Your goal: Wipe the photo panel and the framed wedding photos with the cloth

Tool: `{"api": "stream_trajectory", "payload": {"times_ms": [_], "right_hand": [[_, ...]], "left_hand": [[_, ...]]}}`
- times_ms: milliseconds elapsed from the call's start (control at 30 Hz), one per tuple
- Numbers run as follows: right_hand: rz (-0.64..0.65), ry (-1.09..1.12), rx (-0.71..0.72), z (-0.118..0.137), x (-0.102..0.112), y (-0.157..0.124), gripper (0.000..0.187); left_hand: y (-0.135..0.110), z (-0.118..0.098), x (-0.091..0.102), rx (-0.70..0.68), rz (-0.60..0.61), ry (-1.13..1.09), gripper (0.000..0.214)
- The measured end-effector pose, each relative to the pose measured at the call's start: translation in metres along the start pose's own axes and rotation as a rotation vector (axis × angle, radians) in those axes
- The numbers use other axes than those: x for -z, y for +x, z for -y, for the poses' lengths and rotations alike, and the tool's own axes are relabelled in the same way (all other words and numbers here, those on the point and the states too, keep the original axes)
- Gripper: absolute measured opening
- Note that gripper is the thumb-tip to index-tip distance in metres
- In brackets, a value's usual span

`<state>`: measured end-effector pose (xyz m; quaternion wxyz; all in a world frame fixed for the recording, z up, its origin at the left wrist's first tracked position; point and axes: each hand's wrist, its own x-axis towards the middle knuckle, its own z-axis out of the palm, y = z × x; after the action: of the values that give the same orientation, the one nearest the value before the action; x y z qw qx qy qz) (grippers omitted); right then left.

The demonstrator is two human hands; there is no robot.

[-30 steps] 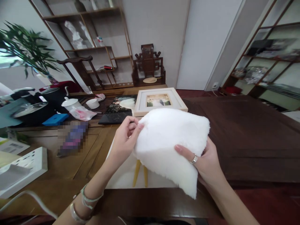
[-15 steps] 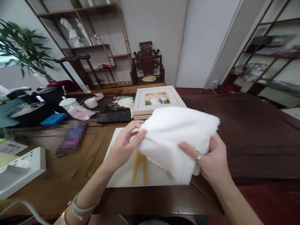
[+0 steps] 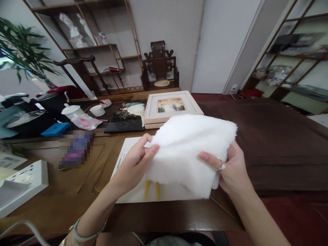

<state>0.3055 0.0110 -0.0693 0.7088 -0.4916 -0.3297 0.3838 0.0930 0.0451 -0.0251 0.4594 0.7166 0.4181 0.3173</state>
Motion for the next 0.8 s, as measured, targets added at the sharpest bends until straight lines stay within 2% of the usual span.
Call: {"api": "stream_trajectory", "payload": {"times_ms": [167,300,367,433,500,567,667,800], "right_hand": [[0.102,0.032,-0.180,0.006,-0.006,-0.002,0.049],[0.071,0.036,-0.314,0.009,-0.010,-0.002,0.053],[0.053,0.035,-0.337,0.009,-0.011,-0.001,0.055],[0.039,0.033,-0.338,0.009,-0.011,0.000,0.056],[0.028,0.028,-0.334,0.008,-0.013,0.000,0.057],[0.014,0.012,-0.307,0.006,-0.014,0.000,0.057],[-0.024,-0.009,-0.235,0.004,-0.017,-0.003,0.055],[-0.056,-0.019,-0.117,0.005,-0.021,-0.007,0.047]], "left_hand": [[0.009,0.019,-0.015,0.047,-0.117,0.137,0.010],[0.007,0.023,-0.019,-0.070,-0.168,0.394,0.013],[0.003,0.020,-0.017,-0.230,-0.286,0.579,0.020],[-0.002,0.016,-0.013,-0.485,-0.365,0.709,0.022],[-0.008,0.012,-0.012,-0.749,-0.273,0.717,0.018],[-0.015,0.009,-0.015,-0.844,-0.159,0.715,0.011],[-0.026,0.008,-0.030,-0.788,-0.165,0.698,0.014],[-0.037,0.011,-0.054,-0.629,-0.371,0.615,0.014]]}}
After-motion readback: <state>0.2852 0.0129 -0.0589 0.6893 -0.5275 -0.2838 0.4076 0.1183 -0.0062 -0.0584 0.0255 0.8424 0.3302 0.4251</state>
